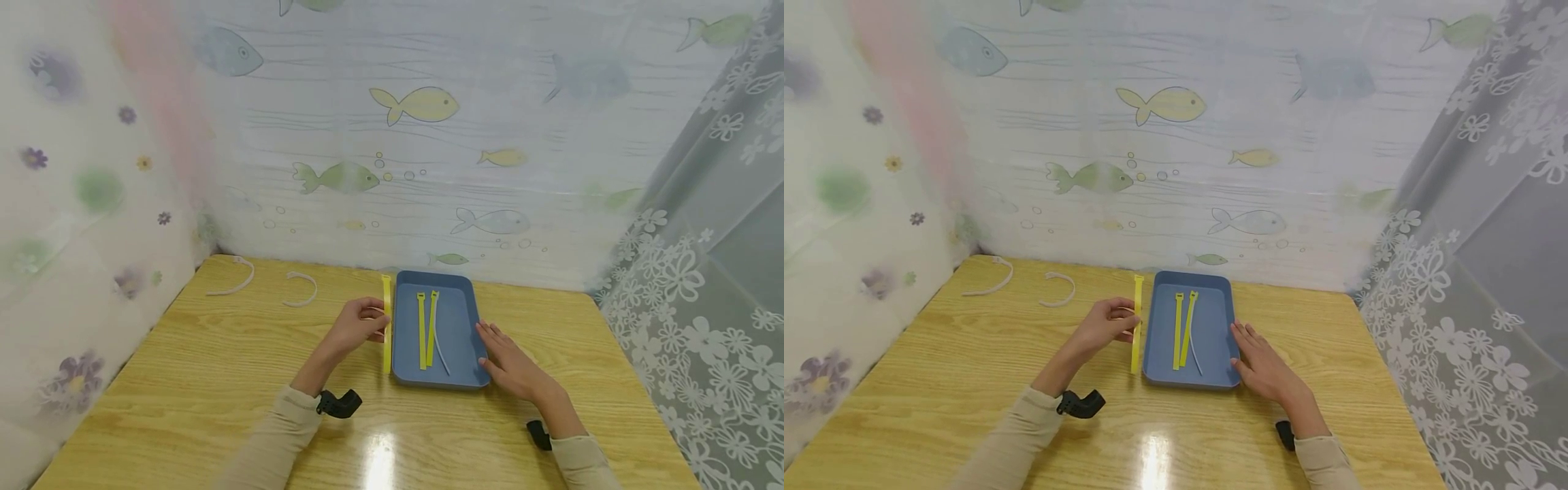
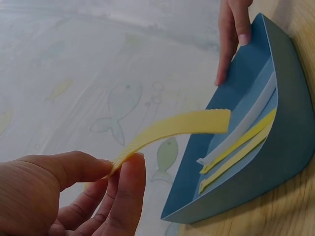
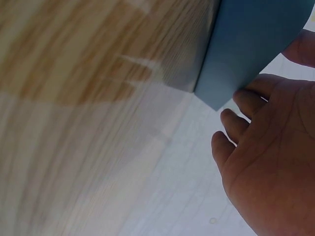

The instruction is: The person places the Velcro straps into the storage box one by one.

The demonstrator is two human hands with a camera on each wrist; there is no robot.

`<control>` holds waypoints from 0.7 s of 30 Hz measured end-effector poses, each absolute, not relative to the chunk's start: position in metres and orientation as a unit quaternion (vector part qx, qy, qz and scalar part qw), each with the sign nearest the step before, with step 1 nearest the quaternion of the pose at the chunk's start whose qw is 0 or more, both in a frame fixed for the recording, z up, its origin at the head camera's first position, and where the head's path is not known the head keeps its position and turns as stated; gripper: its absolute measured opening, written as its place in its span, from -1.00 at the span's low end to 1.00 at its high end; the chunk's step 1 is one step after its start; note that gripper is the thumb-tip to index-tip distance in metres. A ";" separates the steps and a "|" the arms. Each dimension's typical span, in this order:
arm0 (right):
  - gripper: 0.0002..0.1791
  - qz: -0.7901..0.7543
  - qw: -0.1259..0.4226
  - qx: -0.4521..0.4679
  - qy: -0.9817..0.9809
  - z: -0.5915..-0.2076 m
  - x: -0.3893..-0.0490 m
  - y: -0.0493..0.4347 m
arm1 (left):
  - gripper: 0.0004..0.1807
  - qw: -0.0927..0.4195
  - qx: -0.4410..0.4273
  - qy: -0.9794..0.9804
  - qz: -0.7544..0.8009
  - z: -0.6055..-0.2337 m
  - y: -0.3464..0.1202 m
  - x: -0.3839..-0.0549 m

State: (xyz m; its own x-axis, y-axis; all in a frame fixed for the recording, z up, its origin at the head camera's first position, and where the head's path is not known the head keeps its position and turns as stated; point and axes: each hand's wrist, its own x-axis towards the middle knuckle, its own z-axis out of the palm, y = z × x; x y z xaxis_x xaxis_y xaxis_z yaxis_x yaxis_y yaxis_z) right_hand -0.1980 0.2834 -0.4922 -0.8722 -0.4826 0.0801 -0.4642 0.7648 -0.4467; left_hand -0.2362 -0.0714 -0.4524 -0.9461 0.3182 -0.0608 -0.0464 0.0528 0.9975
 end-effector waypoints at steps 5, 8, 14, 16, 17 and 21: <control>-0.30 -0.234 0.016 -0.252 0.939 -0.493 -0.198 0.283 | -0.58 0.131 0.118 0.708 0.683 -0.457 -0.064 -0.233; -0.30 -0.234 0.012 -0.253 0.939 -0.494 -0.198 0.284 | -0.58 0.136 0.123 0.707 0.682 -0.459 -0.060 -0.232; -0.30 -0.232 0.011 -0.252 0.939 -0.495 -0.199 0.284 | -0.58 0.150 0.122 0.706 0.681 -0.461 -0.051 -0.230; -0.31 -0.231 0.012 -0.252 0.940 -0.495 -0.199 0.284 | -0.56 0.154 0.124 0.705 0.681 -0.461 -0.048 -0.229; -0.31 -0.231 0.013 -0.252 0.940 -0.494 -0.199 0.284 | -0.56 0.156 0.124 0.705 0.681 -0.461 -0.047 -0.228; -0.31 -0.232 0.012 -0.252 0.939 -0.494 -0.198 0.284 | -0.54 0.161 0.121 0.704 0.681 -0.464 -0.043 -0.227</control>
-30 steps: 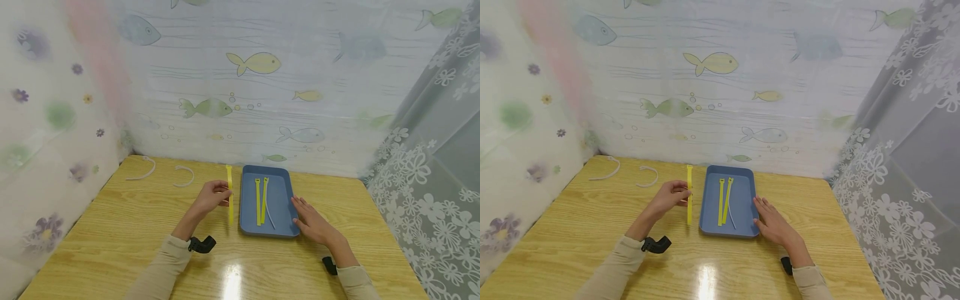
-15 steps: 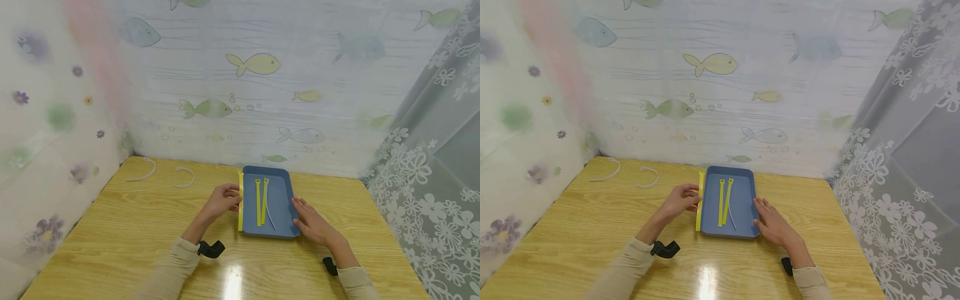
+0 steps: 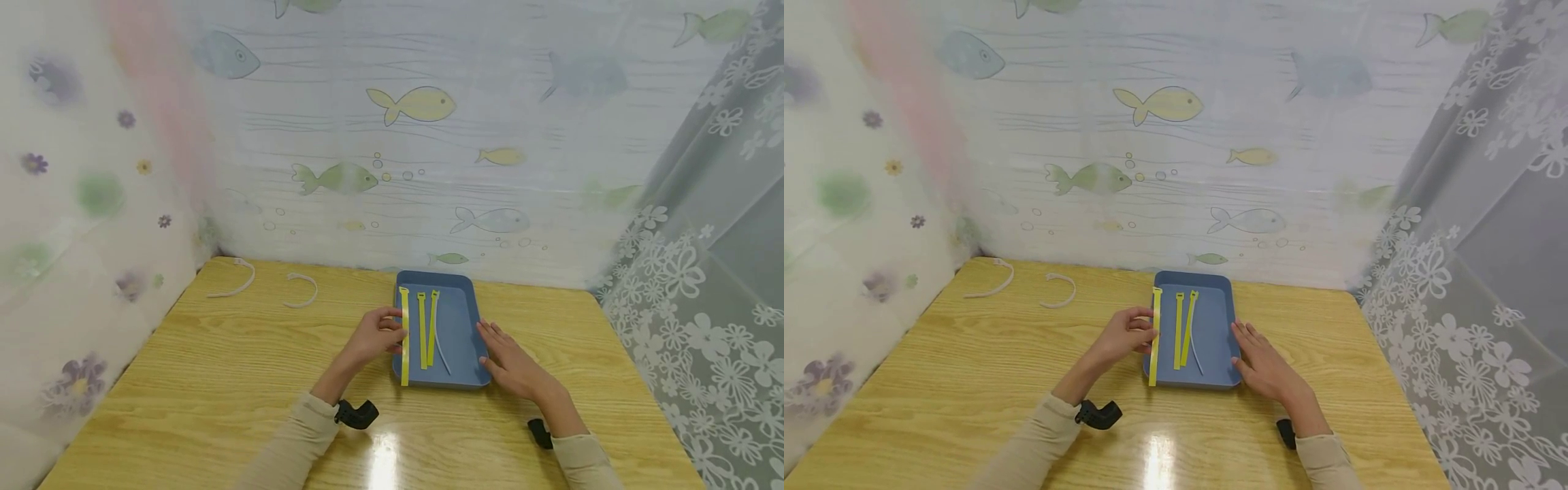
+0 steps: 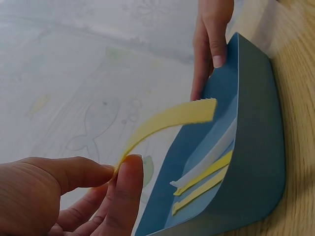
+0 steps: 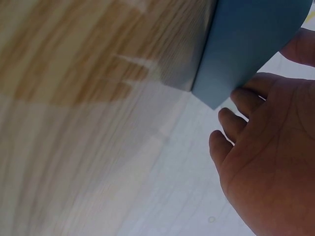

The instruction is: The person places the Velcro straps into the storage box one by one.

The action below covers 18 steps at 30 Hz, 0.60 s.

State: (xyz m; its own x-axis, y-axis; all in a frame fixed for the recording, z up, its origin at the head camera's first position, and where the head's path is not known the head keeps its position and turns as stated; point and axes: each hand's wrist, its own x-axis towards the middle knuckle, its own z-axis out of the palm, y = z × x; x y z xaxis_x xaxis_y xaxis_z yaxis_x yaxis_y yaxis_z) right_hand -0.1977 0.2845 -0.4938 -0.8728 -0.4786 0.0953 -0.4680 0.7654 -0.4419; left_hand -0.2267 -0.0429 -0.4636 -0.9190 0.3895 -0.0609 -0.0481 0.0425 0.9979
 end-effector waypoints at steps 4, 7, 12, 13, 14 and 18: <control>-0.30 -0.230 0.009 -0.254 0.939 -0.494 -0.198 0.284 | -0.51 0.159 0.115 0.705 0.682 -0.468 -0.038 -0.227; -0.30 -0.231 0.013 -0.252 0.940 -0.495 -0.199 0.284 | -0.51 0.156 0.115 0.708 0.679 -0.470 -0.034 -0.226; -0.30 -0.236 0.015 -0.250 0.939 -0.494 -0.198 0.284 | -0.50 0.154 0.113 0.714 0.673 -0.471 -0.027 -0.226; -0.30 -0.237 0.016 -0.249 0.939 -0.494 -0.198 0.285 | -0.49 0.155 0.113 0.716 0.672 -0.472 -0.025 -0.227; -0.30 -0.236 0.016 -0.250 0.939 -0.494 -0.199 0.285 | -0.48 0.154 0.114 0.717 0.670 -0.473 -0.024 -0.228; -0.29 -0.234 0.022 -0.248 0.940 -0.494 -0.199 0.285 | -0.45 0.154 0.111 0.721 0.666 -0.474 -0.018 -0.230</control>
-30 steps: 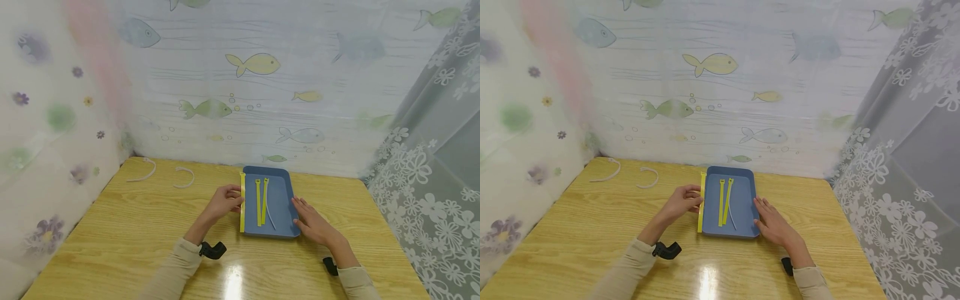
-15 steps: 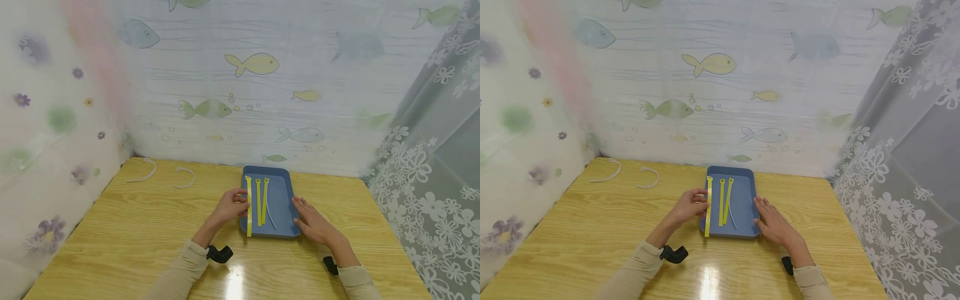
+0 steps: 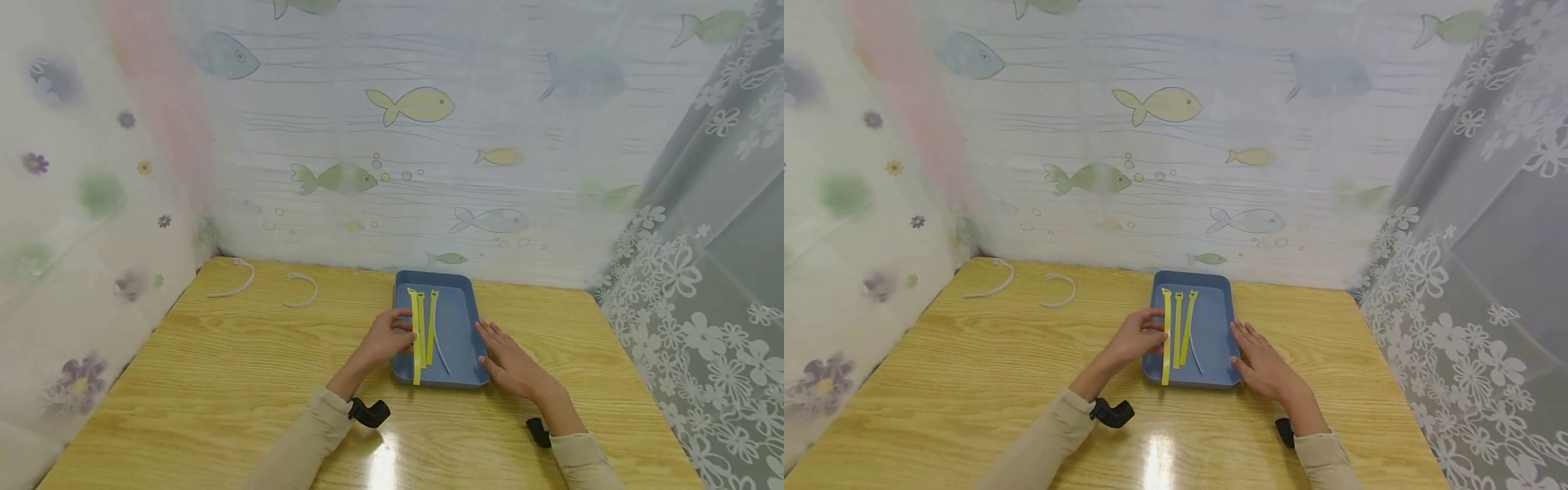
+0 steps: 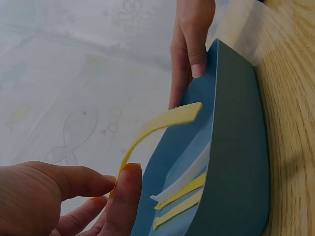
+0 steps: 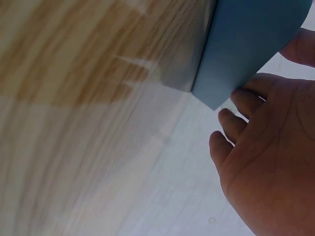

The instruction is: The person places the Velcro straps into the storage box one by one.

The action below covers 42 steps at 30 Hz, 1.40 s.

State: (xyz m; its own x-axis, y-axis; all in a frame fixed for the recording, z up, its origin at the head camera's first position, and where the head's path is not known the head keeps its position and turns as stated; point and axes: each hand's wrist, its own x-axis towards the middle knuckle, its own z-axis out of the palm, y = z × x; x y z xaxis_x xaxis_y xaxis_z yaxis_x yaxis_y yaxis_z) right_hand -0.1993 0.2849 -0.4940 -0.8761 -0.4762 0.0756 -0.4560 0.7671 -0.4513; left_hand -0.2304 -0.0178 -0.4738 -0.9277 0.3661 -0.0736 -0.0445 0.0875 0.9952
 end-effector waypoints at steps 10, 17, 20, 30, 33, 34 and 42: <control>-0.28 -0.234 0.029 -0.245 0.941 -0.496 -0.201 0.286 | -0.40 0.152 0.093 0.719 0.672 -0.477 -0.004 -0.240; -0.28 -0.233 0.031 -0.245 0.941 -0.494 -0.201 0.285 | -0.38 0.154 0.091 0.736 0.653 -0.483 0.003 -0.247; -0.28 -0.233 0.029 -0.245 0.941 -0.493 -0.200 0.284 | -0.37 0.163 0.088 0.737 0.650 -0.483 0.006 -0.248; -0.29 -0.233 0.022 -0.251 0.939 -0.492 -0.198 0.284 | -0.36 0.156 0.068 0.757 0.631 -0.485 0.014 -0.255; -0.29 -0.229 0.023 -0.250 0.941 -0.492 -0.199 0.284 | -0.35 0.153 0.061 0.767 0.620 -0.485 0.016 -0.258; -0.29 -0.228 0.022 -0.251 0.941 -0.492 -0.199 0.284 | -0.35 0.153 0.060 0.770 0.616 -0.485 0.017 -0.259; -0.30 -0.225 0.017 -0.254 0.940 -0.491 -0.198 0.284 | -0.34 0.160 0.057 0.788 0.591 -0.483 0.019 -0.262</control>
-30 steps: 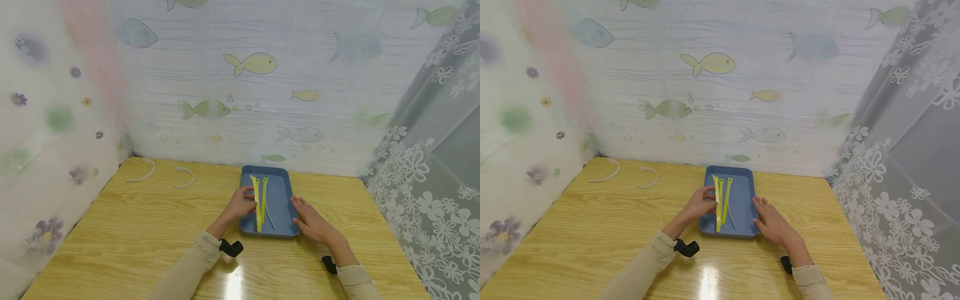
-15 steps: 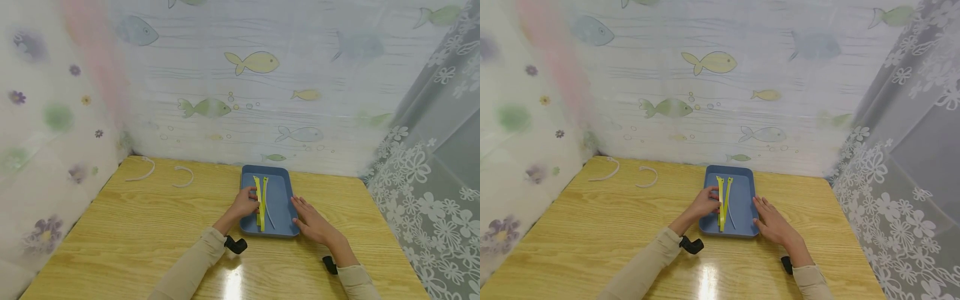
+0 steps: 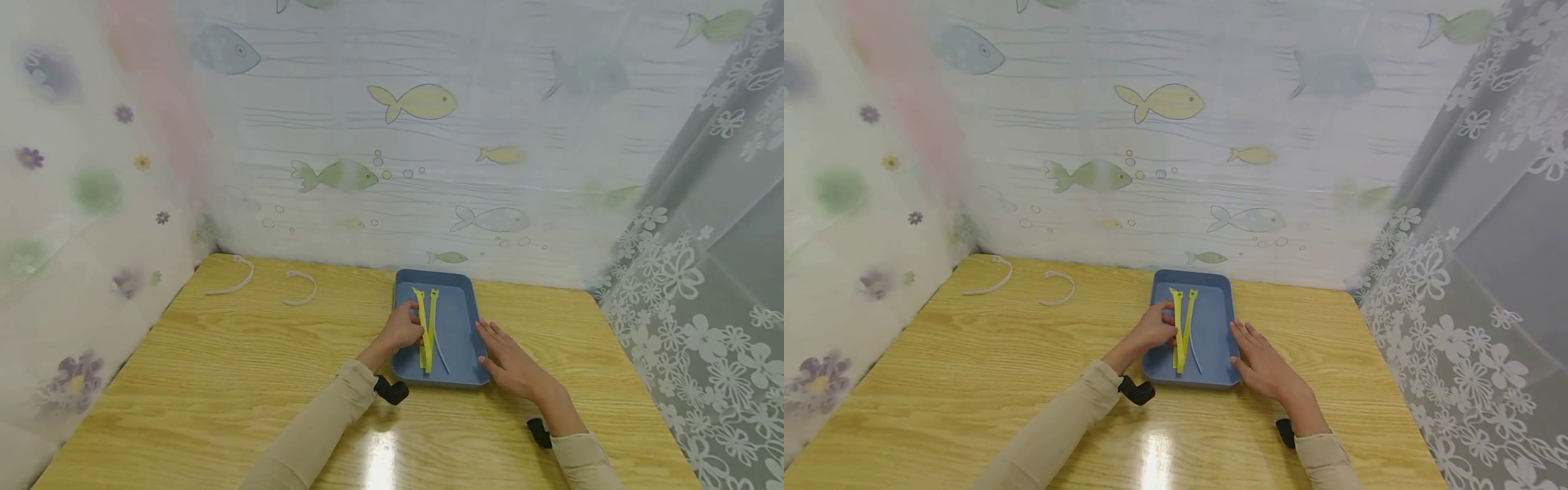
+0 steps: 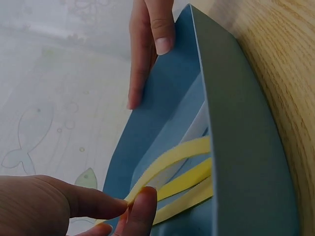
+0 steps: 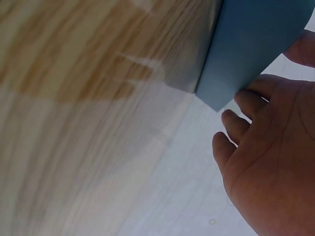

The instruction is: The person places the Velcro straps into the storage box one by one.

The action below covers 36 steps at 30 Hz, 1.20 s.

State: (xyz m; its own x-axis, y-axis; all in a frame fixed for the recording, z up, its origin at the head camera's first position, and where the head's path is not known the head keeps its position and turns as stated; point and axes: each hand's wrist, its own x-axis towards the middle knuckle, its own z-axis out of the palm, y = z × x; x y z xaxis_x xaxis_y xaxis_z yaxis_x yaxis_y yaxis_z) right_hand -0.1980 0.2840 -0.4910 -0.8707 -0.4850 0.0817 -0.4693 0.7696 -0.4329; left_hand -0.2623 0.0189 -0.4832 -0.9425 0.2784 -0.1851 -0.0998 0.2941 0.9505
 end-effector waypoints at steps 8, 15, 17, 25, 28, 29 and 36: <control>-0.30 -0.226 0.014 -0.254 0.940 -0.491 -0.198 0.283 | -0.35 0.151 0.051 0.803 0.574 -0.485 0.022 -0.266; -0.30 -0.231 0.016 -0.251 0.940 -0.491 -0.197 0.282 | -0.38 0.141 0.043 0.816 0.558 -0.488 0.025 -0.265; -0.30 -0.233 0.019 -0.249 0.940 -0.490 -0.197 0.282 | -0.39 0.142 0.040 0.817 0.557 -0.488 0.025 -0.264; -0.30 -0.228 0.021 -0.246 0.942 -0.490 -0.196 0.283 | -0.40 0.147 0.047 0.809 0.567 -0.487 0.024 -0.263; -0.30 -0.227 0.024 -0.245 0.942 -0.490 -0.196 0.284 | -0.39 0.149 0.052 0.801 0.578 -0.487 0.023 -0.263; -0.30 -0.226 0.024 -0.246 0.942 -0.490 -0.197 0.284 | -0.39 0.151 0.054 0.796 0.583 -0.487 0.022 -0.263; -0.30 -0.225 0.022 -0.248 0.942 -0.490 -0.197 0.284 | -0.36 0.177 0.053 0.729 0.659 -0.485 0.018 -0.262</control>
